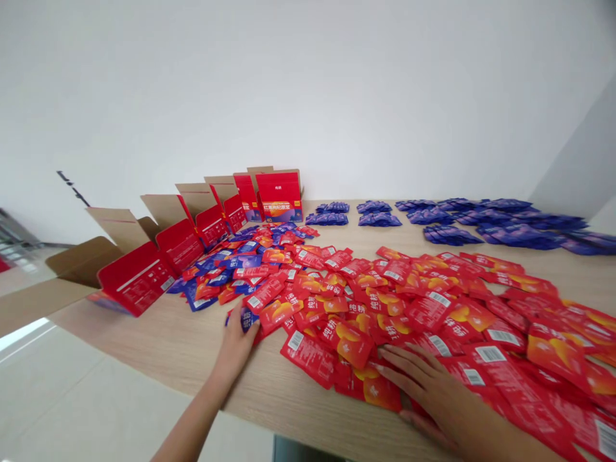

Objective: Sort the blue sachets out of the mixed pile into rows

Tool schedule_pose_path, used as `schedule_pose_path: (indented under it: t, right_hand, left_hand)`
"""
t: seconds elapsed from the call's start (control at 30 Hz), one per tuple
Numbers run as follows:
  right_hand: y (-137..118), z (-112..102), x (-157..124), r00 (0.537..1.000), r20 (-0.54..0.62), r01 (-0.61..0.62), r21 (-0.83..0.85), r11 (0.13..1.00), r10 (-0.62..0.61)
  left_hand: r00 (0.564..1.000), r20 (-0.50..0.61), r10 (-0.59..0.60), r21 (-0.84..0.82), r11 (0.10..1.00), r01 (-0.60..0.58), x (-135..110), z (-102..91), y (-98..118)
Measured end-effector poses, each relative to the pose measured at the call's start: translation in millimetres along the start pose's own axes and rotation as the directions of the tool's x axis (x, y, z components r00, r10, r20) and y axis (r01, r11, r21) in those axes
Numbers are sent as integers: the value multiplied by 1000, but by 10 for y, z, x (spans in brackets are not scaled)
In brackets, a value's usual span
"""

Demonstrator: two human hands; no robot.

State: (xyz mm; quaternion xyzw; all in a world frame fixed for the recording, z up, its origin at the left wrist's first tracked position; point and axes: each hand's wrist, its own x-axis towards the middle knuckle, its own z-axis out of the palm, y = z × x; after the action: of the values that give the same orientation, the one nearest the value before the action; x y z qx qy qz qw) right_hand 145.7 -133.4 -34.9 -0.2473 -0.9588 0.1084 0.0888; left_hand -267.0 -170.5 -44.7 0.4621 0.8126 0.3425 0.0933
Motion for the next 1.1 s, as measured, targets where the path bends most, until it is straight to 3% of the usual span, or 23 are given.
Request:
schedule_pose_path:
  t: [0.07, 0.13, 0.3, 0.43, 0.63, 0.73, 0.87, 1.0, 1.1]
  right_hand:
    - [19, 39, -17, 1000, -29, 0, 1, 1000, 0]
    - [23, 78, -28, 998, -57, -5, -17, 1000, 4]
    - [-113, 93, 53, 996, -71, 50, -74, 996, -55]
    - [-259, 33, 240, 989, -2, 150, -21, 988, -150]
    - [-268, -26, 458, 995, -6, 97, 48, 994, -97]
    - [-272, -27, 471, 997, -30, 75, 59, 995, -73]
    - [-302, -64, 451, 997, -76, 27, 96, 995, -20]
    - [-329, -177, 440, 997, -59, -31, 187, 982, 43]
    - [-351, -254, 455, 996, -40, -65, 248, 966, 78]
  left_hand:
    - [999, 34, -8, -167, 986, 14, 6, 3, 24]
    - [996, 84, -2, -216, 976, 20, 0, -28, 20]
    - [967, 229, 112, 67, 989, -131, 0, -168, -2]
    - [980, 165, 113, 309, 937, -160, 156, -259, 12]
    - [952, 221, 211, 258, 929, -265, 420, -338, 19]
    - [951, 184, 248, 205, 937, -284, 489, -378, 63]
    - [966, 166, 198, 105, 971, -217, 648, -501, 167]
    - [922, 379, 85, -75, 995, -60, 770, -666, 237]
    - [895, 446, 28, -197, 978, 68, 697, -714, 230]
